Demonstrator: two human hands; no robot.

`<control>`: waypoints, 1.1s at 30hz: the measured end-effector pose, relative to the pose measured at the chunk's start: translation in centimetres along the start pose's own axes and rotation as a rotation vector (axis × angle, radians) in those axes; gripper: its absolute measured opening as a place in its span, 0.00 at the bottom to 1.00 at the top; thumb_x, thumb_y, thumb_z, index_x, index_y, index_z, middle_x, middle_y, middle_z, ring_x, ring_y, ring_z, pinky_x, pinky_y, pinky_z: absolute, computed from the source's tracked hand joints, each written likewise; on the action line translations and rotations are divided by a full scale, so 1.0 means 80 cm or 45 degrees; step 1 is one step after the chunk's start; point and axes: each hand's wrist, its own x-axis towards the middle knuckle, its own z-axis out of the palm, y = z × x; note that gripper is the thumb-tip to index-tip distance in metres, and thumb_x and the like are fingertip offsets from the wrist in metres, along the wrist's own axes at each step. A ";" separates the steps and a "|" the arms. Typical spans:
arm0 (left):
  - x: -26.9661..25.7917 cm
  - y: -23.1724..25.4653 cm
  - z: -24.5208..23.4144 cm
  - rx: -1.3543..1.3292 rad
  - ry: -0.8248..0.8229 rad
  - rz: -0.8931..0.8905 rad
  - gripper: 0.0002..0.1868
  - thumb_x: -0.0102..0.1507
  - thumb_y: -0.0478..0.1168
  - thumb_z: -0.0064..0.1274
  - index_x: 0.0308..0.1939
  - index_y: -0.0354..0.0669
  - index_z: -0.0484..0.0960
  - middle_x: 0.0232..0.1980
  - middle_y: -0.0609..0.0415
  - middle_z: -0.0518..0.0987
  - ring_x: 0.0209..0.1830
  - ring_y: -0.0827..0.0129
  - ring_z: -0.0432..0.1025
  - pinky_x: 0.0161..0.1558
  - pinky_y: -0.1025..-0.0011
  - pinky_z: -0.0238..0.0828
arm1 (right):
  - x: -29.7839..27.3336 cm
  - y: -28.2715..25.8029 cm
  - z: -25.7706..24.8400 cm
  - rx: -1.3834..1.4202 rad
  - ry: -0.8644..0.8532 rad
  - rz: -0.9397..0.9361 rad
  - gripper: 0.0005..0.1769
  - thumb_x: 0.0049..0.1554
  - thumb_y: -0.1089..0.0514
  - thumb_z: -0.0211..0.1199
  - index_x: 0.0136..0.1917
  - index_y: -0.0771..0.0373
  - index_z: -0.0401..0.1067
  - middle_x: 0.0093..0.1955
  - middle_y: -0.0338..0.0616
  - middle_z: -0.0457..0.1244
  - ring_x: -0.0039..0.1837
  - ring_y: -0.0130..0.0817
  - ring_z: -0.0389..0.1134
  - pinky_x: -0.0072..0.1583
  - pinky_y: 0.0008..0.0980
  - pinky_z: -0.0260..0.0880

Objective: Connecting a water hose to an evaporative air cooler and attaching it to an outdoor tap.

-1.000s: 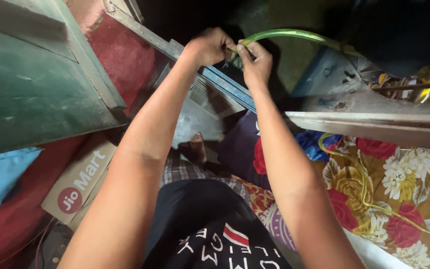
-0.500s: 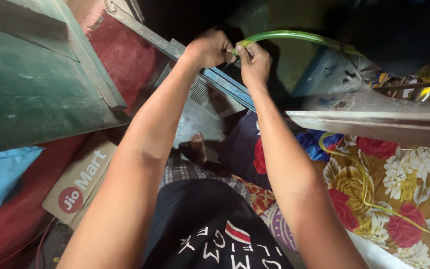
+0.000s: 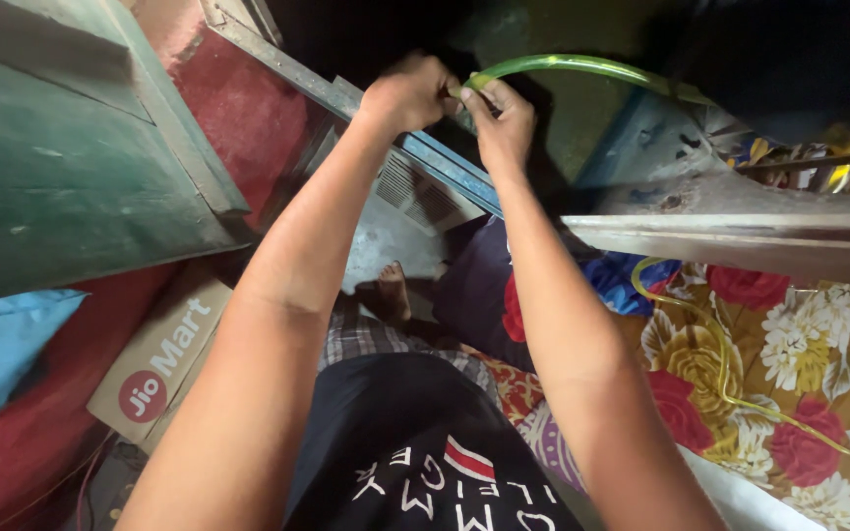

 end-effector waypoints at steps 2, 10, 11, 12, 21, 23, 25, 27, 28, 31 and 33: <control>0.002 -0.004 0.003 -0.009 0.019 -0.003 0.10 0.60 0.48 0.63 0.44 0.55 0.89 0.34 0.48 0.84 0.32 0.55 0.78 0.37 0.58 0.74 | 0.000 0.002 -0.001 0.004 0.013 0.021 0.11 0.59 0.63 0.68 0.54 0.71 0.77 0.45 0.38 0.72 0.46 0.20 0.70 0.51 0.24 0.72; 0.003 0.002 -0.004 -0.059 -0.083 -0.038 0.12 0.64 0.50 0.59 0.44 0.50 0.89 0.33 0.46 0.84 0.33 0.58 0.79 0.39 0.60 0.74 | -0.004 -0.008 -0.005 -0.085 0.071 -0.035 0.11 0.63 0.61 0.64 0.53 0.73 0.78 0.46 0.43 0.73 0.49 0.23 0.70 0.54 0.26 0.71; 0.003 0.002 -0.003 -0.061 -0.132 -0.090 0.16 0.67 0.52 0.56 0.43 0.46 0.88 0.33 0.44 0.84 0.34 0.56 0.79 0.41 0.60 0.74 | -0.005 -0.012 -0.005 -0.082 0.075 -0.013 0.11 0.63 0.61 0.64 0.53 0.73 0.78 0.46 0.42 0.72 0.49 0.24 0.70 0.55 0.26 0.71; 0.011 -0.007 0.004 -0.061 -0.133 -0.090 0.16 0.67 0.52 0.56 0.43 0.46 0.88 0.33 0.44 0.84 0.34 0.56 0.79 0.41 0.60 0.74 | -0.004 -0.010 -0.006 -0.083 0.075 -0.012 0.11 0.63 0.61 0.64 0.53 0.73 0.78 0.46 0.42 0.72 0.49 0.24 0.70 0.55 0.26 0.71; 0.039 -0.034 0.023 -0.233 -0.013 -0.220 0.27 0.71 0.59 0.42 0.37 0.42 0.87 0.35 0.45 0.84 0.36 0.56 0.78 0.45 0.60 0.73 | -0.004 -0.018 -0.003 -0.121 0.058 0.096 0.12 0.67 0.57 0.59 0.53 0.69 0.75 0.44 0.38 0.68 0.47 0.24 0.65 0.53 0.27 0.67; 0.037 -0.025 0.017 -0.353 -0.018 -0.418 0.35 0.73 0.61 0.36 0.31 0.36 0.85 0.29 0.46 0.84 0.30 0.59 0.79 0.44 0.62 0.76 | -0.003 -0.019 -0.003 -0.105 0.061 0.107 0.13 0.68 0.55 0.55 0.53 0.68 0.74 0.44 0.37 0.68 0.47 0.25 0.68 0.53 0.26 0.69; 0.036 -0.021 0.014 -0.400 -0.079 -0.433 0.35 0.73 0.61 0.33 0.31 0.37 0.84 0.27 0.49 0.84 0.28 0.62 0.80 0.43 0.64 0.78 | -0.001 -0.015 -0.004 -0.076 0.057 0.109 0.13 0.68 0.55 0.55 0.54 0.67 0.73 0.45 0.37 0.68 0.48 0.24 0.69 0.53 0.26 0.69; 0.037 -0.019 0.013 -0.446 -0.139 -0.447 0.36 0.72 0.62 0.31 0.30 0.38 0.83 0.26 0.51 0.85 0.26 0.65 0.81 0.42 0.67 0.80 | 0.002 -0.007 -0.005 -0.046 0.052 0.109 0.13 0.68 0.55 0.54 0.54 0.67 0.73 0.45 0.37 0.69 0.48 0.24 0.70 0.53 0.26 0.70; 0.038 -0.020 0.015 -0.449 -0.169 -0.455 0.37 0.72 0.63 0.31 0.30 0.38 0.84 0.26 0.51 0.85 0.26 0.65 0.81 0.42 0.67 0.80 | 0.003 0.000 -0.006 -0.034 0.045 0.094 0.12 0.67 0.57 0.55 0.54 0.67 0.73 0.45 0.38 0.68 0.47 0.24 0.69 0.53 0.27 0.69; 0.041 -0.027 0.021 -0.393 -0.199 -0.417 0.38 0.72 0.63 0.30 0.31 0.37 0.85 0.28 0.51 0.85 0.28 0.64 0.81 0.44 0.67 0.79 | 0.006 0.023 -0.011 -0.016 0.029 0.063 0.09 0.67 0.59 0.57 0.53 0.68 0.73 0.45 0.39 0.68 0.47 0.25 0.67 0.52 0.27 0.68; 0.041 -0.028 0.021 -0.332 -0.196 -0.369 0.38 0.73 0.63 0.30 0.31 0.37 0.85 0.29 0.52 0.86 0.30 0.63 0.81 0.45 0.66 0.79 | 0.009 0.037 -0.014 -0.010 0.023 0.043 0.08 0.67 0.61 0.58 0.53 0.69 0.74 0.44 0.39 0.68 0.46 0.25 0.66 0.52 0.27 0.67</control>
